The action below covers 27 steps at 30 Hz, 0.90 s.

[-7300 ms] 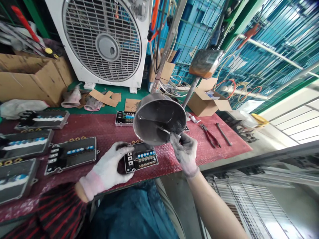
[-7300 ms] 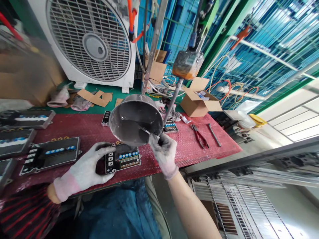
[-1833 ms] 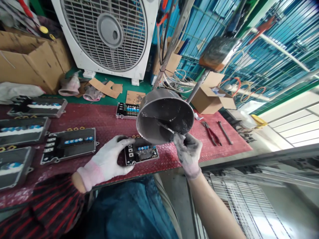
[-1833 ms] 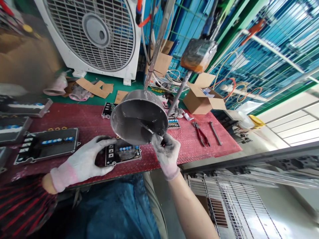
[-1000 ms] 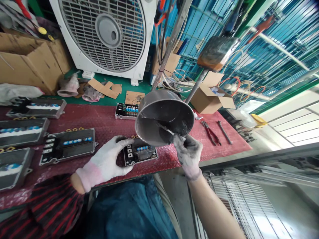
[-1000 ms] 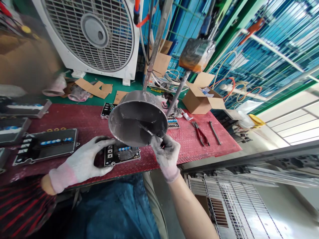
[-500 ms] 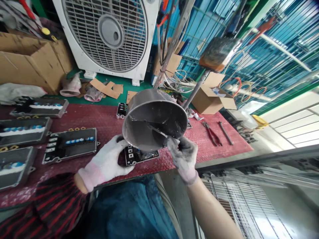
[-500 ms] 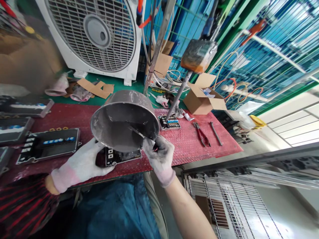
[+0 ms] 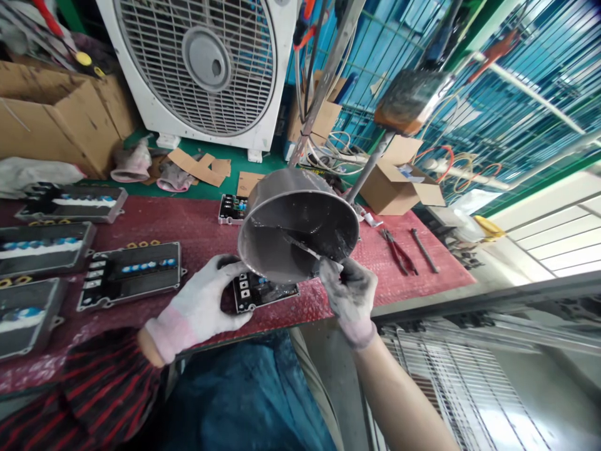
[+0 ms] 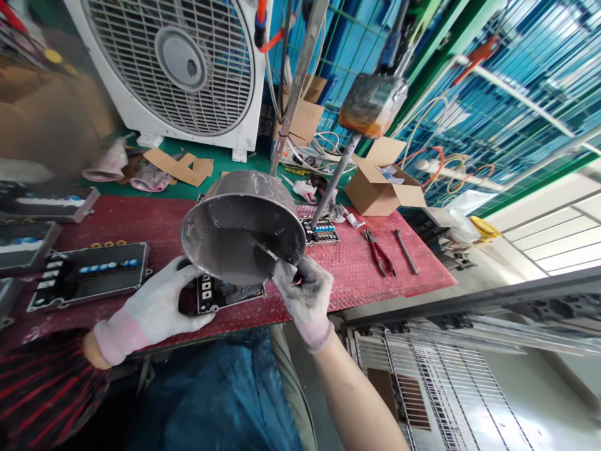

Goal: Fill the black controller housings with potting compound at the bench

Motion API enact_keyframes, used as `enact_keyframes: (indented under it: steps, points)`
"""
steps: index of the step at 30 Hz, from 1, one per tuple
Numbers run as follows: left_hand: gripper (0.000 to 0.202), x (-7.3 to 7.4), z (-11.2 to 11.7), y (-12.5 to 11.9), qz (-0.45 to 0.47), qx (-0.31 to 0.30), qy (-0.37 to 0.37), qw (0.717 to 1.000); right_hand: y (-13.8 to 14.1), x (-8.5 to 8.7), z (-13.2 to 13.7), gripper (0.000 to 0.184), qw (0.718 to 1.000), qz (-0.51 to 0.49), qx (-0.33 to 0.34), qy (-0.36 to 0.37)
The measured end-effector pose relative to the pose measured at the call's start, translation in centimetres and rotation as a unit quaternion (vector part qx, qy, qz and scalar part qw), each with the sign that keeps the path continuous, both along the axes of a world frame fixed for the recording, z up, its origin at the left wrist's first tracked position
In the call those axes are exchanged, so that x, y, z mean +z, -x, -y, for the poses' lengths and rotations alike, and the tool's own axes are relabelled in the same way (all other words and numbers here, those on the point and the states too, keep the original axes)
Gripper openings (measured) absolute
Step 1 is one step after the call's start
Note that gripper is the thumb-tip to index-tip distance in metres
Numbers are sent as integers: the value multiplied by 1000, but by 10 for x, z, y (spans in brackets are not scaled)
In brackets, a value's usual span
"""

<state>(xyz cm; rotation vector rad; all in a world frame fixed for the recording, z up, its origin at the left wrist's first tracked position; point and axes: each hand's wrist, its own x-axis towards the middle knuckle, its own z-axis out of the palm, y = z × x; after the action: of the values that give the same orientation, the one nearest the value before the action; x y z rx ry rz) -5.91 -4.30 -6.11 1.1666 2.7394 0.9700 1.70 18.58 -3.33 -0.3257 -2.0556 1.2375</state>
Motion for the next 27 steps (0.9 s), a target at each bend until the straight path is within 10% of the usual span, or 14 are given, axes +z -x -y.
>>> enact_keyframes:
  steps: [27]
  points:
    - [64, -3, 1, 2, -12, 10, -2, 1000, -4, -1, -22, 31, 997, 0, -69, -15]
